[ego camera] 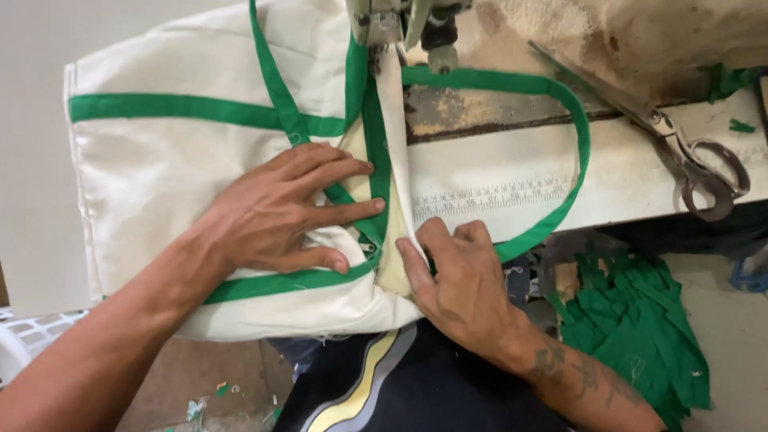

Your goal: Sewing green fabric reinforcement strips and handles onto a white canvas tote bag using an industrial sewing machine.

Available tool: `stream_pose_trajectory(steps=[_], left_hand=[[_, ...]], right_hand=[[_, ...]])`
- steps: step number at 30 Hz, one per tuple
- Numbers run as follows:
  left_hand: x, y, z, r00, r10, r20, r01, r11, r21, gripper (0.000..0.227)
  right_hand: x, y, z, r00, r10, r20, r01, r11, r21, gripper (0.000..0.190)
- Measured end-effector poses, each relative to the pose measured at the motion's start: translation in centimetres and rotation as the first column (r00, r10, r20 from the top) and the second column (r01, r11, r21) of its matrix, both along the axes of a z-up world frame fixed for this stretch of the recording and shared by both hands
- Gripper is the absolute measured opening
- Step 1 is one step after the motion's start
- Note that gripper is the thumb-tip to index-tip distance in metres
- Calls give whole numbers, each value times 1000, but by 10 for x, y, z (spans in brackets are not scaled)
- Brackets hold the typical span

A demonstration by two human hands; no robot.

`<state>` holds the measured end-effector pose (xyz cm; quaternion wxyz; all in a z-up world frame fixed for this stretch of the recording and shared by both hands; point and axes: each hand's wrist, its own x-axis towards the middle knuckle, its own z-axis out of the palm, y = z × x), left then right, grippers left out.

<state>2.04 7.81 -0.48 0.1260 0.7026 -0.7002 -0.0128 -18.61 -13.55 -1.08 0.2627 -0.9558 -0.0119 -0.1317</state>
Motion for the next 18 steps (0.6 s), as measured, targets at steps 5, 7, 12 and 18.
stream_pose_trajectory(steps=[5,7,12,18], left_hand=[[-16,-8,0,999,42,7,-42,998,48,90],[-21,-11,10,997,59,-56,-57,998,31,92],[0,-28,33,976,74,-207,-40,986,164,96],[26,-44,8,995,38,91,-23,988,-155,69]], right_hand=[[-5,-1,2,995,-88,47,90,995,-34,24],[-6,-3,-4,997,-75,-14,72,984,-162,24],[4,-8,-10,964,41,-263,-142,916,-375,10],[16,-12,14,941,199,-275,-316,809,-496,8]])
